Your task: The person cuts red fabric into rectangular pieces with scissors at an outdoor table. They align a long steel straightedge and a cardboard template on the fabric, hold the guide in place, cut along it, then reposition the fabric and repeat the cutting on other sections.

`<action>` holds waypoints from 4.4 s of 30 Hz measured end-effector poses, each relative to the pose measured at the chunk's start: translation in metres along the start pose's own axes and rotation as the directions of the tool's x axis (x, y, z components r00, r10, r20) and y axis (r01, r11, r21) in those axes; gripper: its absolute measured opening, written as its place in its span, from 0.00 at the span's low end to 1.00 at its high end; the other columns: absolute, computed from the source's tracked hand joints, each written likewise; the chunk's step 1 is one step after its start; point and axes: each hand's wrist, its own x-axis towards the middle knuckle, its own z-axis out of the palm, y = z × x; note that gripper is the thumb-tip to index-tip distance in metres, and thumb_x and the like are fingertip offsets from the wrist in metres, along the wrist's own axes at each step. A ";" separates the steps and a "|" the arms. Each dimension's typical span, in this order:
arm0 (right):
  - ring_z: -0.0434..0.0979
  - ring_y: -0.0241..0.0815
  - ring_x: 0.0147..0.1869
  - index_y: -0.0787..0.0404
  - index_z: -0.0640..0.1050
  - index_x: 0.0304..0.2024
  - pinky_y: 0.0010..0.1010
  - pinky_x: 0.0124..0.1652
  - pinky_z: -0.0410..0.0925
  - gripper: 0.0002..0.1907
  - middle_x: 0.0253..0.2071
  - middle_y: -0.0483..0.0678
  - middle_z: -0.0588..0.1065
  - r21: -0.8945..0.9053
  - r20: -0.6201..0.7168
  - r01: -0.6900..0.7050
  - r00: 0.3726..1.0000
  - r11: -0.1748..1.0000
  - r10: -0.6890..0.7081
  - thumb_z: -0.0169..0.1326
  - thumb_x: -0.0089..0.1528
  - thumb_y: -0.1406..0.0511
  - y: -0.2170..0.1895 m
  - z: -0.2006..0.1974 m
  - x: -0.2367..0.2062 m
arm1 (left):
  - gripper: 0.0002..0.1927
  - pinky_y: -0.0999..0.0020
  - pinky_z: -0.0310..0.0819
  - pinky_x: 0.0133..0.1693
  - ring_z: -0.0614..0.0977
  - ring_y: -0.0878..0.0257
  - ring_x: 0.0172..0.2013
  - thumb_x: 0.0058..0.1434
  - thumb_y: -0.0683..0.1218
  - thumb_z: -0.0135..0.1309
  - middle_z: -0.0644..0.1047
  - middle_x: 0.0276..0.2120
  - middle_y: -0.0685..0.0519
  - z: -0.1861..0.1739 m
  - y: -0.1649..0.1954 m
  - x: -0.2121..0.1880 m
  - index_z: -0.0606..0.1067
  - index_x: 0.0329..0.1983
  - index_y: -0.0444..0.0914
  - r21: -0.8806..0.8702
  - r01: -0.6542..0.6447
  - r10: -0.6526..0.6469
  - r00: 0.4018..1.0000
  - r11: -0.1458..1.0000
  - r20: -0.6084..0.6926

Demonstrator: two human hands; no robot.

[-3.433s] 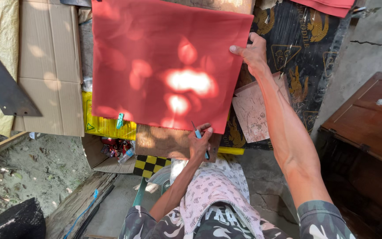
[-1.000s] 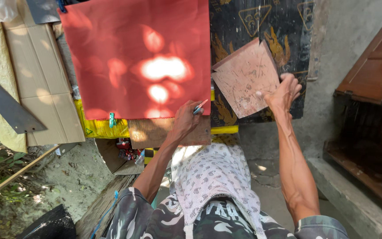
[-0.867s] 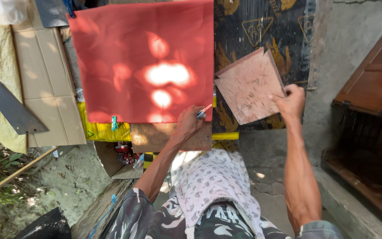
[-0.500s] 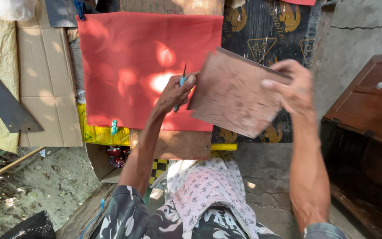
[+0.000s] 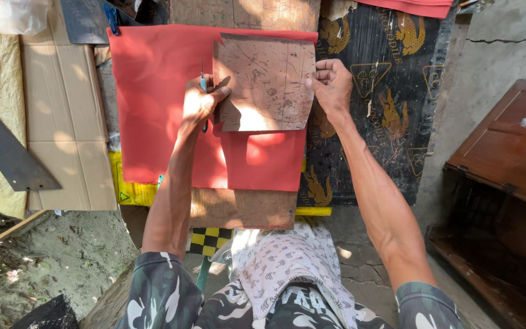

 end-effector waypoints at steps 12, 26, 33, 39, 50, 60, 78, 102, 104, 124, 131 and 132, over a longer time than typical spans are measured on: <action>0.80 0.32 0.37 0.64 0.77 0.43 0.25 0.39 0.76 0.17 0.35 0.44 0.79 -0.230 -0.077 0.041 0.995 0.972 -0.061 0.68 0.53 0.73 0.000 0.008 -0.003 | 0.11 0.66 0.69 0.27 0.71 0.67 0.24 0.58 0.44 0.63 0.74 0.24 0.56 0.004 0.000 0.004 0.75 0.34 0.32 0.092 0.080 -0.067 0.989 0.993 -0.133; 0.80 0.33 0.38 0.63 0.77 0.42 0.26 0.39 0.77 0.16 0.35 0.44 0.79 -0.271 -0.088 0.036 0.994 0.962 -0.062 0.69 0.54 0.72 0.006 0.011 -0.004 | 0.12 0.64 0.74 0.26 0.76 0.65 0.21 0.55 0.45 0.65 0.76 0.19 0.53 0.008 0.003 0.002 0.75 0.26 0.33 0.258 0.142 -0.092 0.976 0.956 -0.195; 0.77 0.38 0.38 0.63 0.76 0.41 0.28 0.37 0.73 0.16 0.36 0.47 0.75 -0.367 -0.063 0.153 0.980 0.918 -0.188 0.67 0.53 0.74 0.008 0.013 -0.007 | 0.11 0.64 0.74 0.26 0.76 0.64 0.20 0.54 0.44 0.64 0.76 0.18 0.49 0.005 0.005 0.004 0.77 0.27 0.31 0.328 0.139 -0.071 0.975 0.934 -0.211; 0.73 0.54 0.42 0.65 0.77 0.37 0.41 0.37 0.68 0.10 0.39 0.55 0.69 -0.555 0.093 0.430 0.883 0.712 -0.461 0.54 0.54 0.79 0.016 0.025 -0.010 | 0.16 0.63 0.71 0.25 0.76 0.64 0.21 0.57 0.49 0.65 0.75 0.18 0.51 -0.070 -0.022 -0.023 0.78 0.39 0.33 0.221 0.092 0.014 0.900 0.971 -0.436; 0.72 0.61 0.50 0.69 0.78 0.51 0.47 0.46 0.69 0.20 0.48 0.62 0.69 -0.631 0.321 0.440 0.898 0.639 -0.302 0.67 0.59 0.67 -0.009 0.039 -0.033 | 0.41 0.44 0.69 0.53 0.77 0.40 0.54 0.57 0.64 0.66 0.70 0.59 0.33 -0.357 -0.143 -0.178 0.69 0.62 0.33 0.261 0.730 -0.014 0.348 0.632 -0.938; 0.62 0.70 0.59 0.70 0.65 0.70 0.60 0.53 0.62 0.42 0.61 0.69 0.61 -0.797 0.338 0.406 0.913 0.446 -0.227 0.68 0.57 0.64 -0.023 0.066 -0.052 | 0.55 0.40 0.72 0.52 0.75 0.32 0.52 0.51 0.69 0.76 0.65 0.57 0.33 -0.438 -0.163 -0.181 0.66 0.60 0.24 0.326 0.796 -0.204 0.480 0.509 -0.853; 0.59 0.75 0.65 0.61 0.56 0.72 0.66 0.67 0.50 0.62 0.57 0.75 0.62 -0.848 0.502 0.471 0.861 0.244 0.085 0.72 0.44 0.48 -0.040 0.090 -0.058 | 0.22 0.74 0.68 0.27 0.73 0.66 0.23 0.67 0.48 0.70 0.81 0.37 0.49 -0.417 -0.122 -0.310 0.75 0.56 0.31 0.007 0.229 -0.153 0.675 0.973 -0.722; 0.58 0.82 0.65 0.68 0.59 0.73 0.62 0.65 0.55 0.36 0.62 0.79 0.60 -0.647 0.645 0.586 0.762 0.488 -0.058 0.42 0.66 0.56 -0.034 0.051 -0.055 | 0.18 0.76 0.52 0.22 0.65 0.75 0.20 0.59 0.53 0.65 0.71 0.22 0.62 -0.074 -0.195 -0.423 0.81 0.40 0.34 -0.398 0.392 -0.467 0.877 0.829 -0.110; 0.59 0.79 0.66 0.69 0.59 0.74 0.64 0.67 0.52 0.36 0.61 0.78 0.62 -0.625 0.677 0.677 0.718 0.390 -0.161 0.43 0.68 0.56 -0.036 0.051 -0.056 | 0.16 0.76 0.53 0.21 0.66 0.74 0.19 0.59 0.52 0.64 0.72 0.20 0.61 -0.066 -0.193 -0.400 0.81 0.38 0.34 -0.324 0.377 -0.437 0.889 0.868 -0.134; 0.53 0.80 0.70 0.59 0.57 0.77 0.62 0.64 0.59 0.50 0.70 0.82 0.49 -0.716 0.625 0.612 0.776 0.335 -0.082 0.63 0.56 0.56 -0.017 0.056 -0.057 | 0.12 0.73 0.59 0.20 0.66 0.74 0.18 0.65 0.49 0.58 0.69 0.18 0.63 0.010 -0.184 -0.310 0.78 0.37 0.34 -0.213 0.299 -0.359 0.862 0.930 -0.359; 0.53 0.79 0.72 0.57 0.58 0.76 0.61 0.60 0.64 0.49 0.70 0.81 0.51 -0.713 0.621 0.617 0.776 0.333 -0.110 0.64 0.55 0.58 -0.020 0.056 -0.059 | 0.14 0.69 0.61 0.20 0.67 0.68 0.17 0.63 0.49 0.59 0.69 0.17 0.57 0.022 -0.175 -0.292 0.77 0.37 0.31 -0.307 0.380 -0.477 0.798 0.873 -0.368; 0.53 0.79 0.72 0.57 0.58 0.76 0.60 0.60 0.65 0.49 0.69 0.80 0.51 -0.710 0.623 0.621 0.774 0.331 -0.117 0.64 0.55 0.58 -0.021 0.056 -0.060 | 0.14 0.68 0.62 0.21 0.68 0.67 0.17 0.63 0.49 0.59 0.69 0.17 0.57 0.023 -0.173 -0.289 0.77 0.37 0.32 -0.310 0.396 -0.493 0.792 0.864 -0.362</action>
